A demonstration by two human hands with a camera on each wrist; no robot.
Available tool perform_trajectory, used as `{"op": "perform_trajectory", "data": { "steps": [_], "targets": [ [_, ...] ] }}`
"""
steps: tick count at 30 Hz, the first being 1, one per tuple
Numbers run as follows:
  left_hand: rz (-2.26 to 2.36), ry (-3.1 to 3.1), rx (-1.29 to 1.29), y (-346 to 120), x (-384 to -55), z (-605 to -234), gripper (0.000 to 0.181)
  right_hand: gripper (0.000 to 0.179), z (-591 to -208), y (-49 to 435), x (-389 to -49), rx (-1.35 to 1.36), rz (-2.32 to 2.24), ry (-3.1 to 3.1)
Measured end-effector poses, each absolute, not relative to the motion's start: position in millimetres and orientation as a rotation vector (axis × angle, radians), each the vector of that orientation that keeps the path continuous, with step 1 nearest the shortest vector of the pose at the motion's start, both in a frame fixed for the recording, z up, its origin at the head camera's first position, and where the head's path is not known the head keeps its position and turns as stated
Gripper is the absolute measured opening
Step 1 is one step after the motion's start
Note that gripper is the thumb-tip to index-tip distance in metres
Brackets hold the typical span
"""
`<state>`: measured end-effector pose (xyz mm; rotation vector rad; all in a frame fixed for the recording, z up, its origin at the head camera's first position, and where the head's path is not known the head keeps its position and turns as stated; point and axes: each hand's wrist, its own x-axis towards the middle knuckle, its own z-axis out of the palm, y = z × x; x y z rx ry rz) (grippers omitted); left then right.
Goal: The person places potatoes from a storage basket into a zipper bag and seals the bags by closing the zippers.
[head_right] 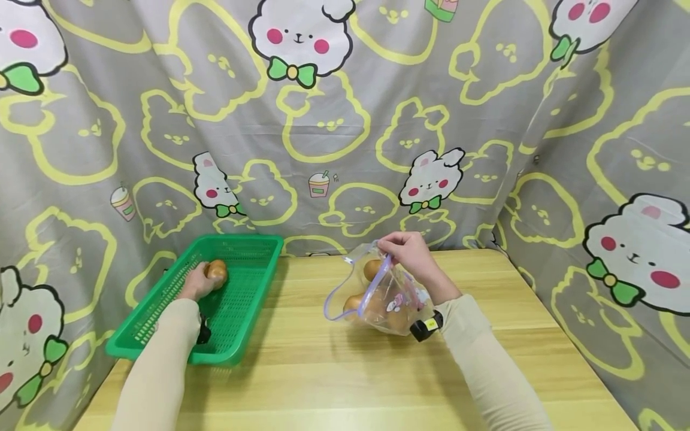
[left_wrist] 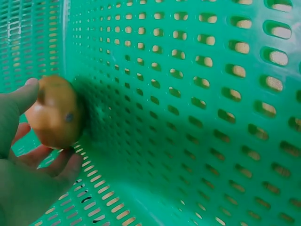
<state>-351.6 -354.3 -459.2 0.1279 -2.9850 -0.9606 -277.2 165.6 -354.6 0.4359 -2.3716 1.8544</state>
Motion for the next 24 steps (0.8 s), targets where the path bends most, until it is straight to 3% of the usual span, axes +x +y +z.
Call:
{"op": "perform_trajectory", "data": {
  "steps": [13,24],
  "targets": [
    [-1.036,-3.085,0.018,-352,-352,-454,0.074,0.026,-354,165,-278,0.432,1.843,-2.384],
    [-1.189,-3.132,-0.08,-342,-351,-454,0.063,0.025,-355,166,-279,0.431,1.855,-2.382]
  ]
}}
